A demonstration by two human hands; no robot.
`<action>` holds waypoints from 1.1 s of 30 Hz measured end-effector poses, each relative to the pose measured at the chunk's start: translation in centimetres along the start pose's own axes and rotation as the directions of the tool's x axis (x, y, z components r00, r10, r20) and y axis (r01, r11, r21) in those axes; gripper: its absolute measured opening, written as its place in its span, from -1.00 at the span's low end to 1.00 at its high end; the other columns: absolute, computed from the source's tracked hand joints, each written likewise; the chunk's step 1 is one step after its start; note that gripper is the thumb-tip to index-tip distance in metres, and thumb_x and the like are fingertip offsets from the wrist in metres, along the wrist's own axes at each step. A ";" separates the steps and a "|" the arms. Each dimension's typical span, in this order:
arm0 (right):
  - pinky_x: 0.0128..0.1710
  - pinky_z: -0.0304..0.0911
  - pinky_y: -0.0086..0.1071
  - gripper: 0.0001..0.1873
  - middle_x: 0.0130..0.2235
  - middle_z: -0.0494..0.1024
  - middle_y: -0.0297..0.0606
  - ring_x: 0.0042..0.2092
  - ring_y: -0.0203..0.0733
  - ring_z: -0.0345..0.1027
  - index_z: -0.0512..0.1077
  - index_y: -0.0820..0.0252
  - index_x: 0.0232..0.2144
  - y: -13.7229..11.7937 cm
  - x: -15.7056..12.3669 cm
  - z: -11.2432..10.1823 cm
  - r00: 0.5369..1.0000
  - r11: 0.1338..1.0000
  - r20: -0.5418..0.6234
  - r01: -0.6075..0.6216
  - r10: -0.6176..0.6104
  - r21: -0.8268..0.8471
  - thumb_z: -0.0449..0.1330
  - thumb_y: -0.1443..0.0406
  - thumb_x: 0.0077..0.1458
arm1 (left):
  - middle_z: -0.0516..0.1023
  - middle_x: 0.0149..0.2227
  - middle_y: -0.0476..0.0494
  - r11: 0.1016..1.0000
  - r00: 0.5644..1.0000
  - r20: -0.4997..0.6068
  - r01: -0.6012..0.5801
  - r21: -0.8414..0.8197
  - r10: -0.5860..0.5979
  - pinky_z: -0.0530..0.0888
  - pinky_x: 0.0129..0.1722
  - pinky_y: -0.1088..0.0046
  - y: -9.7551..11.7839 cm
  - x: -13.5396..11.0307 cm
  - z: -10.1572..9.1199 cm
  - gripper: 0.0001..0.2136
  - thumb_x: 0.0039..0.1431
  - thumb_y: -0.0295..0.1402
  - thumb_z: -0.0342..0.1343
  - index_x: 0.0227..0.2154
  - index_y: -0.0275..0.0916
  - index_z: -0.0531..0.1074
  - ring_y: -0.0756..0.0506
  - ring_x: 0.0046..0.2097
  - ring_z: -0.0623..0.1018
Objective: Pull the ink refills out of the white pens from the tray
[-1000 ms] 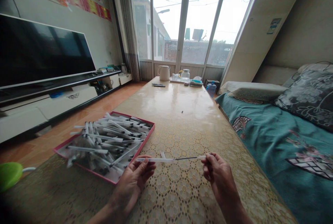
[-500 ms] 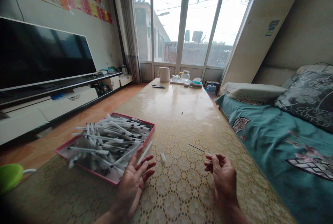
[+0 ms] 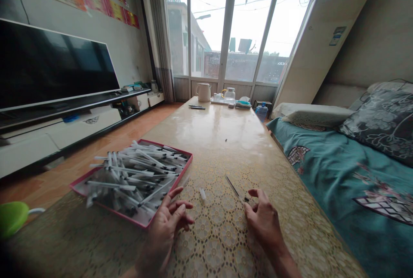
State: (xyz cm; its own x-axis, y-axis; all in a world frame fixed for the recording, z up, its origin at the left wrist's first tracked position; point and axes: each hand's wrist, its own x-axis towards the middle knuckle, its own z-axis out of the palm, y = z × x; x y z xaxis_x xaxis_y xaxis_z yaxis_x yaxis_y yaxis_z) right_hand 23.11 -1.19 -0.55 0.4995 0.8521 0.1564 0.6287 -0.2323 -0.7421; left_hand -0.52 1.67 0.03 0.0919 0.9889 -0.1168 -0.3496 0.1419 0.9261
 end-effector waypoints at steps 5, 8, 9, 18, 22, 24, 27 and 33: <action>-0.51 0.31 -0.36 -0.69 -0.18 0.50 -0.11 -0.48 -0.19 0.46 0.35 0.20 -0.28 1.4 0.5 -0.1 0.994 0.974 0.068 -0.097 0.085 0.203 0.16 0.20 -0.15 | 0.43 -0.44 -0.01 1.000 1.000 0.014 -0.022 0.001 0.022 0.35 -0.61 0.54 -0.2 -0.2 -0.3 -0.71 0.00 -0.40 0.09 -0.18 -0.25 0.24 0.02 -0.58 0.47; -0.58 0.32 -0.38 -0.67 -0.17 0.47 -0.07 -0.47 -0.18 0.46 0.34 0.23 -0.27 1.5 0.7 -0.4 0.994 0.943 0.066 -0.102 0.086 0.317 0.16 0.19 -0.12 | 0.44 -0.44 -0.02 0.998 0.997 0.020 -0.068 -0.001 0.068 0.36 -0.61 0.54 -0.1 -0.4 -0.5 -0.86 -0.02 -0.44 0.07 -0.34 -0.25 0.30 0.02 -0.56 0.47; -0.59 0.32 -0.38 -0.68 -0.18 0.48 -0.07 -0.47 -0.17 0.46 0.34 0.24 -0.28 1.1 0.7 -0.5 0.996 0.941 0.064 -0.083 0.065 0.327 0.16 0.18 -0.11 | 0.45 -0.45 -0.02 0.996 0.996 0.014 -0.092 -0.001 0.092 0.36 -0.63 0.55 -0.1 -0.5 -0.5 -0.89 -0.04 -0.46 0.07 -0.38 -0.24 0.31 0.01 -0.56 0.47; -0.51 0.28 -0.43 -0.86 -0.45 0.50 -0.27 -0.49 -0.26 0.38 0.40 0.20 -0.35 -7.5 -0.9 4.1 0.910 0.934 0.229 0.310 -0.345 0.175 0.09 0.28 0.03 | 0.36 -0.67 0.07 0.968 0.966 -0.101 -0.246 -0.051 0.240 0.21 -0.73 0.67 2.7 -1.9 -1.3 -0.94 -0.10 -0.51 0.02 -0.59 -0.25 0.31 0.09 -0.66 0.29; -0.38 0.27 -0.42 -0.88 -0.37 0.48 -0.30 -0.43 -0.30 0.36 0.41 0.16 -0.38 -10.7 -0.3 7.7 0.832 0.858 0.208 0.496 -0.514 0.133 0.09 0.39 0.01 | 0.38 -0.63 0.09 0.928 0.912 -0.213 -0.369 -0.051 0.351 0.23 -0.69 0.67 5.6 -0.5 -3.5 -0.94 -0.08 -0.51 0.05 -0.57 -0.24 0.32 0.10 -0.63 0.29; -0.29 0.25 -0.37 -0.85 -0.33 0.47 -0.28 -0.34 -0.25 0.36 0.43 0.14 -0.36 -11.9 0.4 9.2 0.825 0.846 0.189 0.520 -0.533 0.116 0.11 0.41 -0.01 | 0.38 -0.62 0.09 0.913 0.885 -0.268 -0.405 -0.042 0.381 0.24 -0.67 0.66 6.7 0.5 -4.7 -0.93 -0.10 -0.52 0.06 -0.57 -0.24 0.31 0.10 -0.63 0.29; -0.13 0.17 -0.29 -0.83 -0.23 0.47 -0.23 -0.14 -0.12 0.30 0.46 0.12 -0.37 -13.3 1.4 11.1 0.814 0.831 0.169 0.550 -0.555 0.082 0.18 0.41 -0.08 | 0.37 -0.63 0.10 0.908 0.861 -0.335 -0.418 -0.035 0.383 0.24 -0.67 0.66 7.7 1.5 -5.9 -0.92 -0.13 -0.53 0.07 -0.57 -0.24 0.31 0.10 -0.63 0.30; -0.13 0.10 -0.27 -0.86 -0.23 0.49 -0.25 -0.12 -0.09 0.26 0.49 0.08 -0.40 -15.3 2.4 14.3 0.827 0.840 0.162 0.541 -0.538 0.026 0.22 0.35 -0.10 | 0.37 -0.64 0.12 0.936 0.859 -0.459 -0.322 -0.139 0.228 0.27 -0.63 0.67 8.5 2.2 -6.9 -0.89 -0.22 -0.53 0.09 -0.57 -0.22 0.31 0.08 -0.59 0.36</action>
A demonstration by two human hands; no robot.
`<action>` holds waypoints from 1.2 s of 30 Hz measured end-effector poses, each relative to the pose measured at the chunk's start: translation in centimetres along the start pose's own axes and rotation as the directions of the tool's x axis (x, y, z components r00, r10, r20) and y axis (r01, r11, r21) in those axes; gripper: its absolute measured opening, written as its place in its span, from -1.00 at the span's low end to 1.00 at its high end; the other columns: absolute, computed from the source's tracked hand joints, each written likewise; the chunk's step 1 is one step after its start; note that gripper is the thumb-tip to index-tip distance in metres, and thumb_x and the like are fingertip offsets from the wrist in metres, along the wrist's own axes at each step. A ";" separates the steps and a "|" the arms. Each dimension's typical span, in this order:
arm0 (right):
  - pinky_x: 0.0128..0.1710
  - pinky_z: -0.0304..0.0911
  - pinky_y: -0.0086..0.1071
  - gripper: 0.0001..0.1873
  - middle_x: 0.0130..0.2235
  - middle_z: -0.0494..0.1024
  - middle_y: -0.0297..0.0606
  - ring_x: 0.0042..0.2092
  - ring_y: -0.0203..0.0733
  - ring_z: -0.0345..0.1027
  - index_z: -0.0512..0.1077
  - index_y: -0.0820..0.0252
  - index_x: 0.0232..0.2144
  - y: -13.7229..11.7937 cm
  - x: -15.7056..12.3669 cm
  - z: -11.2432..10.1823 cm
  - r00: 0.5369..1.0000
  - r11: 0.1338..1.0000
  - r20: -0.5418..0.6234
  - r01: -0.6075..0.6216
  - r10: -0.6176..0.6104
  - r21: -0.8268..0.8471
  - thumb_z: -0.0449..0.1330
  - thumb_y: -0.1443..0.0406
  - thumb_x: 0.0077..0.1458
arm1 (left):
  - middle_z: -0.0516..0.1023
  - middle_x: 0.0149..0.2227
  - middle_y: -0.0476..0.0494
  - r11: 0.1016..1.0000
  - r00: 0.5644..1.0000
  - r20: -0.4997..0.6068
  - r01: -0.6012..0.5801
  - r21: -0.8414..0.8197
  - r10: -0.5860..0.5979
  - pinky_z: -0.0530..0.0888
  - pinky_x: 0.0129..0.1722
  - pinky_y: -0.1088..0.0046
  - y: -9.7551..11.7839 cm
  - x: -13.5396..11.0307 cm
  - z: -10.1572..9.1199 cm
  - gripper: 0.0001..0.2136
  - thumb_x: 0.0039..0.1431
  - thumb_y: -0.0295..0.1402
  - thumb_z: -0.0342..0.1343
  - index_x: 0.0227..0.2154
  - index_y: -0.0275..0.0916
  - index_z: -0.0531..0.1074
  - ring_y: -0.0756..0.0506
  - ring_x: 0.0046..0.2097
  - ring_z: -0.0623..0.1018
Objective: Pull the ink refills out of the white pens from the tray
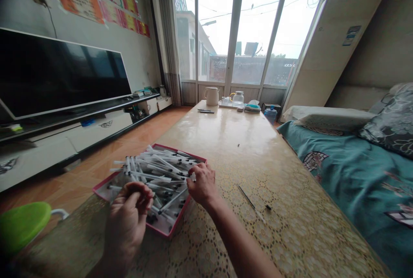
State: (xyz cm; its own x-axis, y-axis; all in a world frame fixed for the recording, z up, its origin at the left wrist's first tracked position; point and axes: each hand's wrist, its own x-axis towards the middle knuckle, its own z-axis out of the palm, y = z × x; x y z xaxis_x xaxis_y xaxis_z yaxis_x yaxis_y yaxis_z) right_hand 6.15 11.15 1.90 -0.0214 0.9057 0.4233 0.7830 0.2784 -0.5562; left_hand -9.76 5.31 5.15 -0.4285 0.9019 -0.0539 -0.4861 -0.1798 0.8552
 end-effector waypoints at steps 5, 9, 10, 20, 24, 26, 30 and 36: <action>-0.14 0.06 -0.27 -0.89 -0.28 0.51 -0.25 -0.16 -0.09 0.28 0.49 0.08 -0.39 -1.1 1.3 2.3 0.999 1.000 -0.029 -0.021 0.021 -0.003 0.22 0.25 -0.06 | 0.38 -0.63 0.11 1.000 1.000 -0.029 0.010 -0.001 -0.010 0.29 -0.61 0.67 0.1 0.4 -0.2 -0.89 -0.23 -0.52 0.09 -0.56 -0.22 0.31 0.09 -0.58 0.37; -0.18 0.08 -0.27 -0.94 -0.34 0.52 -0.25 -0.21 -0.09 0.30 0.48 0.11 -0.47 -1.8 1.8 3.1 0.998 0.999 -0.054 -0.030 0.032 0.033 0.22 0.27 -0.07 | 0.37 -0.64 0.12 0.998 0.998 0.004 -0.056 0.013 0.056 0.26 -0.64 0.66 0.1 0.4 -0.1 -0.91 -0.18 -0.53 0.07 -0.56 -0.22 0.30 0.09 -0.60 0.34; -0.18 0.09 -0.28 -0.95 -0.35 0.52 -0.25 -0.22 -0.10 0.31 0.47 0.13 -0.49 -1.9 1.8 3.0 0.997 0.998 -0.062 -0.034 0.037 0.047 0.21 0.29 -0.06 | 0.37 -0.63 0.12 0.997 0.997 0.015 -0.071 0.021 0.071 0.26 -0.64 0.66 0.1 0.3 -0.2 -0.91 -0.17 -0.53 0.06 -0.56 -0.22 0.30 0.09 -0.61 0.33; -0.44 0.25 -0.43 -0.78 -0.46 0.52 -0.28 -0.44 -0.23 0.39 0.40 0.20 -0.37 2.6 -5.9 -6.2 0.991 0.967 -0.066 -0.102 0.120 0.234 0.03 0.20 0.12 | 0.46 -0.16 -0.14 0.490 0.652 0.600 -0.753 0.439 0.464 0.38 -0.13 0.26 -1.8 -0.1 -0.3 -0.78 0.11 -0.51 -0.05 -0.20 -0.17 0.38 -0.14 -0.13 0.44; -0.38 0.29 -0.40 -0.78 -0.40 0.51 -0.28 -0.38 -0.21 0.40 0.39 0.17 -0.34 5.0 -10.7 -9.6 0.983 0.929 0.068 -0.185 0.172 0.321 0.07 0.16 0.11 | 0.41 -0.01 -0.20 0.078 0.297 0.911 -0.955 0.287 0.288 0.28 -0.01 0.17 -3.1 -1.8 0.6 -0.64 0.14 -0.44 0.01 0.03 -0.16 0.27 -0.22 0.03 0.32; -0.37 0.30 -0.41 -0.78 -0.41 0.50 -0.30 -0.37 -0.22 0.40 0.38 0.16 -0.34 5.7 -12.4 -11.1 0.976 0.916 0.128 -0.211 0.177 0.341 0.05 0.15 0.13 | 0.50 -0.16 -0.20 0.064 0.230 0.956 -0.973 0.222 0.184 0.36 -0.13 0.24 -4.0 -2.7 0.9 -0.70 0.16 -0.43 0.00 -0.03 -0.22 0.29 -0.18 -0.11 0.42; -0.32 0.30 -0.39 -0.81 -0.38 0.49 -0.29 -0.32 -0.20 0.39 0.38 0.13 -0.30 6.1 -13.8 -13.1 0.983 0.981 0.171 -0.100 0.071 0.165 0.03 0.19 0.16 | 0.48 -0.41 -0.10 0.115 0.173 0.985 -0.979 0.171 0.012 0.38 -0.37 0.42 -5.2 -4.1 1.3 -0.87 0.19 -0.46 -0.06 -0.26 -0.24 0.36 -0.09 -0.35 0.44; -0.50 0.17 -0.46 -0.90 -0.38 0.51 -0.33 -0.43 -0.24 0.39 0.34 0.08 -0.27 5.2 -14.6 -12.2 0.916 0.949 0.354 0.263 -0.187 -0.177 0.05 0.29 0.13 | 0.50 -0.41 -0.10 0.158 0.078 0.989 -0.983 0.098 -0.125 0.30 -0.44 0.46 -5.9 -5.6 1.5 -0.84 0.18 -0.41 -0.02 -0.17 -0.20 0.33 -0.08 -0.40 0.47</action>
State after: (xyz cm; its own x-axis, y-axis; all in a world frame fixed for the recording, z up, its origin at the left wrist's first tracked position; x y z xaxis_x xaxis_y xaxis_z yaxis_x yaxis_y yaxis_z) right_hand 18.08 -4.50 1.53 -0.3867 0.8908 0.2387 0.8472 0.4454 -0.2898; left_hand -3.40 1.92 1.20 0.7803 0.4815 0.3990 0.4188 -0.8762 0.2384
